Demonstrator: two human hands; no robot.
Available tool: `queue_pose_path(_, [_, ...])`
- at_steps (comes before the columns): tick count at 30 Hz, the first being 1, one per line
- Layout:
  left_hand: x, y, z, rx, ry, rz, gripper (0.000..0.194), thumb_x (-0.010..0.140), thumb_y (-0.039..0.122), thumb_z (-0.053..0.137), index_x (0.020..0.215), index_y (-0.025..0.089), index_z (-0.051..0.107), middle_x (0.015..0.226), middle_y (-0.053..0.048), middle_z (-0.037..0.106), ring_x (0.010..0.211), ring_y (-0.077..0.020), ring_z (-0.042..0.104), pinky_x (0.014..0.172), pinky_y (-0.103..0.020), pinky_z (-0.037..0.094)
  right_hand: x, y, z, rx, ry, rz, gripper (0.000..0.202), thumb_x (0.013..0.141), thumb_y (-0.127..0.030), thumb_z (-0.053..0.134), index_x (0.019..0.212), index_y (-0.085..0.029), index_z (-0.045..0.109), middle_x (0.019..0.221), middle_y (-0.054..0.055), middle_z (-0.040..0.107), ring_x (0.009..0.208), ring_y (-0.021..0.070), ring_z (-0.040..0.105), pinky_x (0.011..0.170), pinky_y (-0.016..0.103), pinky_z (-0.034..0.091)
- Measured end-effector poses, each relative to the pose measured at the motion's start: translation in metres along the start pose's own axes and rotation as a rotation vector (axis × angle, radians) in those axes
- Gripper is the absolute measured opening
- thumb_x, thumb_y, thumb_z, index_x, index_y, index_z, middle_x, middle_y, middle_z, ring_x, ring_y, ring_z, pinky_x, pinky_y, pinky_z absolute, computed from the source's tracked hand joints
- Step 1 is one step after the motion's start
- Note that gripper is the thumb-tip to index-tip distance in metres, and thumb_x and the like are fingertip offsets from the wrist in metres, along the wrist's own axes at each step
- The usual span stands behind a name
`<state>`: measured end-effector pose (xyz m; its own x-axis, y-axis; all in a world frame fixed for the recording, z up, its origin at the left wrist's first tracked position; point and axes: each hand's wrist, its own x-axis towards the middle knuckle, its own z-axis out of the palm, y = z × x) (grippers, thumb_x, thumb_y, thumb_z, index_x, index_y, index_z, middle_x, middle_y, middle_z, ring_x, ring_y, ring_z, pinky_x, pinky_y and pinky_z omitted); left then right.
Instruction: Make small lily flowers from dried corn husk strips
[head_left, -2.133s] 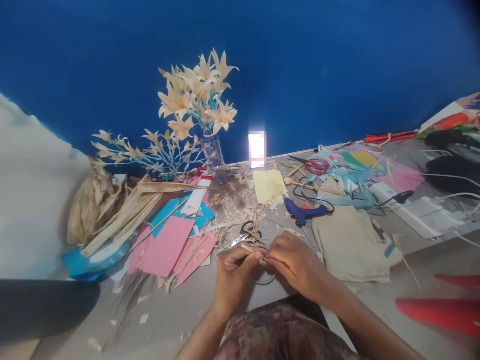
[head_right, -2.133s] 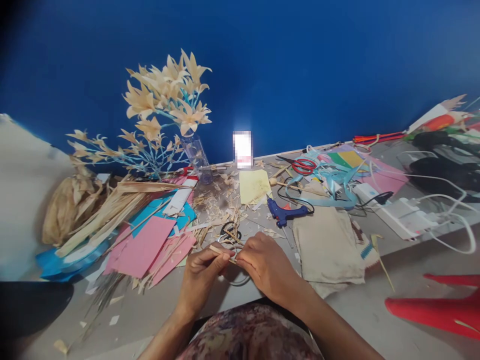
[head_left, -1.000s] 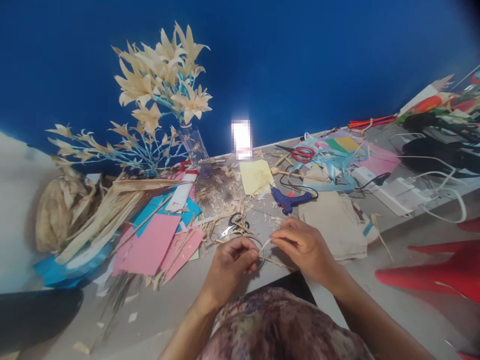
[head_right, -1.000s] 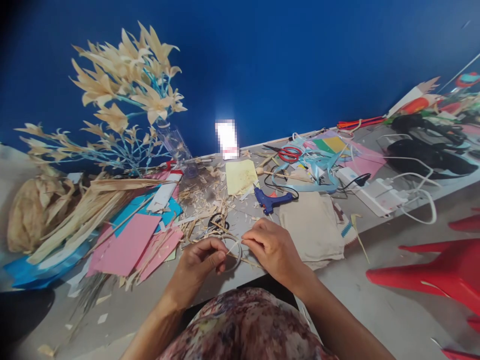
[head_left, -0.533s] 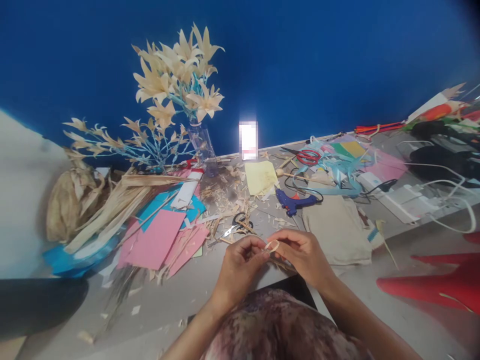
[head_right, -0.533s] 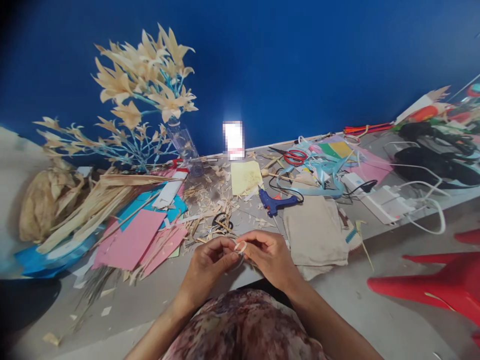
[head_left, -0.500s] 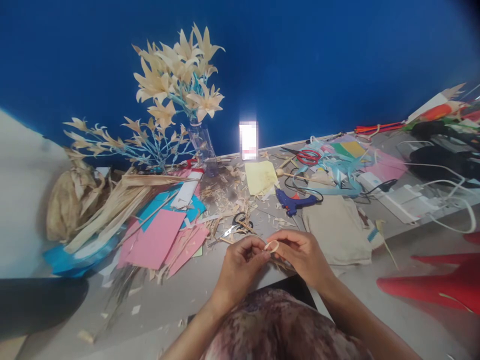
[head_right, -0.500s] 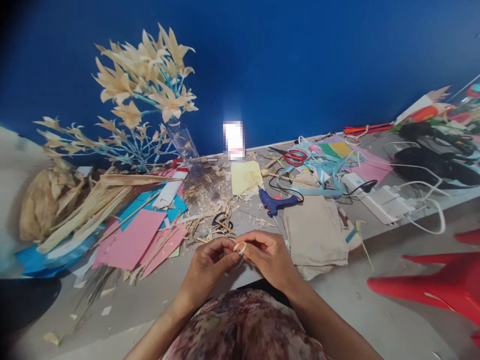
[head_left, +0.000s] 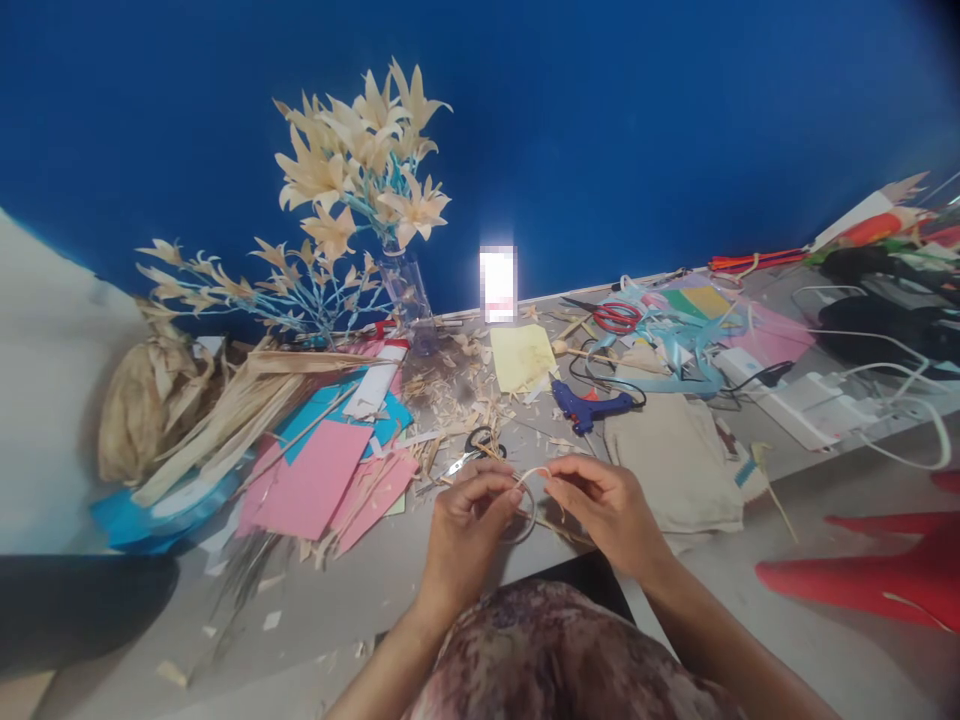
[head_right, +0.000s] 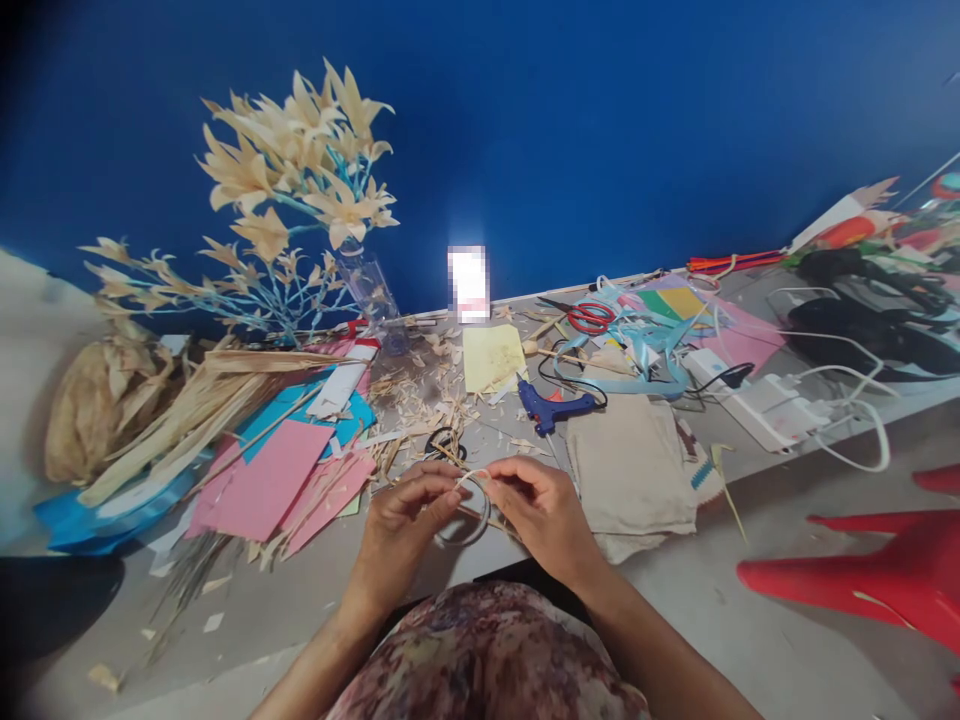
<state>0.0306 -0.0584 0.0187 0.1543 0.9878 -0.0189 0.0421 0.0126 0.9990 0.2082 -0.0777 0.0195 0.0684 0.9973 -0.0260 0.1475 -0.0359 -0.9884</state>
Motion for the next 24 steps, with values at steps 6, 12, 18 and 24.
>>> queue_pose_path(6, [-0.006, 0.006, 0.007, -0.221, -0.119, -0.116, 0.019, 0.081, 0.034, 0.07, 0.08, 0.017, 0.078, 0.063, -0.002, 0.065, 0.058, -0.0135, 0.057, 0.058, -0.025, 0.046, 0.001, 0.001, 0.004, -0.059, 0.013, -0.012, 0.019, 0.082, -0.036, 0.067, 0.079, -0.018, 0.067, 0.065, 0.0, 0.061, 0.057, 0.0127, 0.052, 0.053, 0.022, 0.042])
queue_pose_path(12, [-0.004, 0.008, 0.01, -0.113, -0.133, -0.192, 0.021, 0.075, 0.032, 0.074, 0.061, 0.016, 0.071, 0.052, 0.001, 0.057, 0.051, -0.0105, 0.047, 0.052, -0.023, 0.038, -0.002, -0.004, 0.004, -0.047, -0.13, -0.03, 0.015, 0.086, -0.029, 0.061, 0.089, -0.018, 0.07, 0.078, 0.003, 0.067, 0.068, 0.015, 0.058, 0.061, 0.024, 0.044])
queue_pose_path(18, [-0.003, 0.007, 0.011, 0.043, -0.046, -0.169, 0.028, 0.072, 0.031, 0.073, 0.052, 0.016, 0.06, 0.05, 0.003, 0.05, 0.051, -0.0091, 0.04, 0.051, -0.023, 0.031, -0.002, -0.004, 0.001, -0.009, -0.224, -0.053, 0.013, 0.087, -0.029, 0.062, 0.086, -0.017, 0.069, 0.078, 0.001, 0.063, 0.07, 0.0138, 0.053, 0.062, 0.023, 0.04])
queue_pose_path(24, [-0.003, 0.003, 0.01, -0.166, -0.115, -0.212, 0.019, 0.076, 0.032, 0.072, 0.071, 0.015, 0.067, 0.056, 0.002, 0.056, 0.052, -0.01, 0.047, 0.052, -0.023, 0.038, -0.001, 0.002, 0.002, 0.033, -0.183, -0.009, 0.022, 0.091, -0.038, 0.063, 0.084, -0.017, 0.064, 0.073, 0.0, 0.059, 0.064, 0.0118, 0.049, 0.057, 0.022, 0.037])
